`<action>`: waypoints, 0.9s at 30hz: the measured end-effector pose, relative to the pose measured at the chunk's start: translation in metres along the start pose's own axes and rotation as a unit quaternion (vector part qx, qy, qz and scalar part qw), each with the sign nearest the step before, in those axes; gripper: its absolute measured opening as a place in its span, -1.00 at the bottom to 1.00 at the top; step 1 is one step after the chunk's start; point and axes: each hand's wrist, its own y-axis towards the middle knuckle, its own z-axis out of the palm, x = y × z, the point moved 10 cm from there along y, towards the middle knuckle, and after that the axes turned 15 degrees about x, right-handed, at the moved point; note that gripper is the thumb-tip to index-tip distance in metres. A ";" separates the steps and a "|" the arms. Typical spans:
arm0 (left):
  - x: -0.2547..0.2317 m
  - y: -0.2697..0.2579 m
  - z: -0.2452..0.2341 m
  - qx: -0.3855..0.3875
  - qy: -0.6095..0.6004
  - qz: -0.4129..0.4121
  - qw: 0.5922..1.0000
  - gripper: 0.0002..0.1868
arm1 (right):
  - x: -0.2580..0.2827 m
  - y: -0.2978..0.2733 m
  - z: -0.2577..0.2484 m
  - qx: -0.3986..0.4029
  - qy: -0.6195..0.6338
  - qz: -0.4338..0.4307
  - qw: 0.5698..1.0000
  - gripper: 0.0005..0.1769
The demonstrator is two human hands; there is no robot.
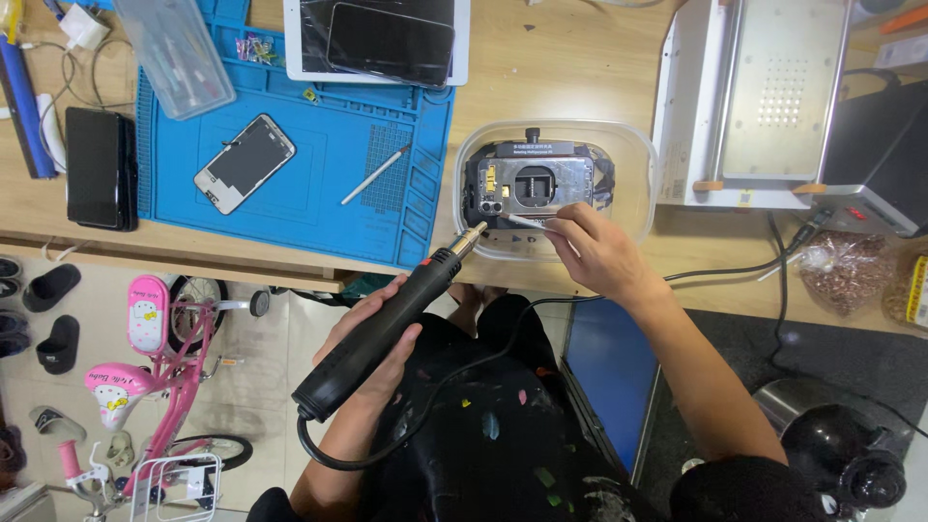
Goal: The person uses a hot air gun to heat a component on a disassembled electronic device held in a plastic container, then uses a metal tool to scrape and adjust the area. The person works at a cluttered desk with various tools and electronic parts.
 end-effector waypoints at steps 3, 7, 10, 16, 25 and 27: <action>0.005 0.002 0.002 -0.009 -0.014 0.000 1.000 -0.50 | -0.007 -0.001 0.004 0.008 0.036 0.017 0.999 -0.86; 0.008 0.001 0.001 -0.004 0.004 -0.013 1.000 -0.50 | -0.014 0.000 0.012 0.024 0.057 0.048 0.997 -0.87; 0.008 0.000 0.001 -0.007 0.011 -0.016 1.000 -0.50 | -0.008 0.000 0.015 0.021 0.056 0.041 0.997 -0.81; 0.013 -0.001 0.005 -0.008 -0.007 -0.012 1.000 -0.50 | -0.017 0.001 0.020 0.025 0.084 0.100 0.991 -0.84; 0.015 -0.003 -0.001 -0.023 -0.011 -0.014 1.000 -0.49 | -0.014 0.008 0.006 -0.011 0.107 0.095 0.990 -0.81; 0.013 0.000 -0.003 -0.027 -0.008 -0.009 1.000 -0.49 | -0.008 0.009 0.003 -0.016 0.092 0.071 0.993 -0.82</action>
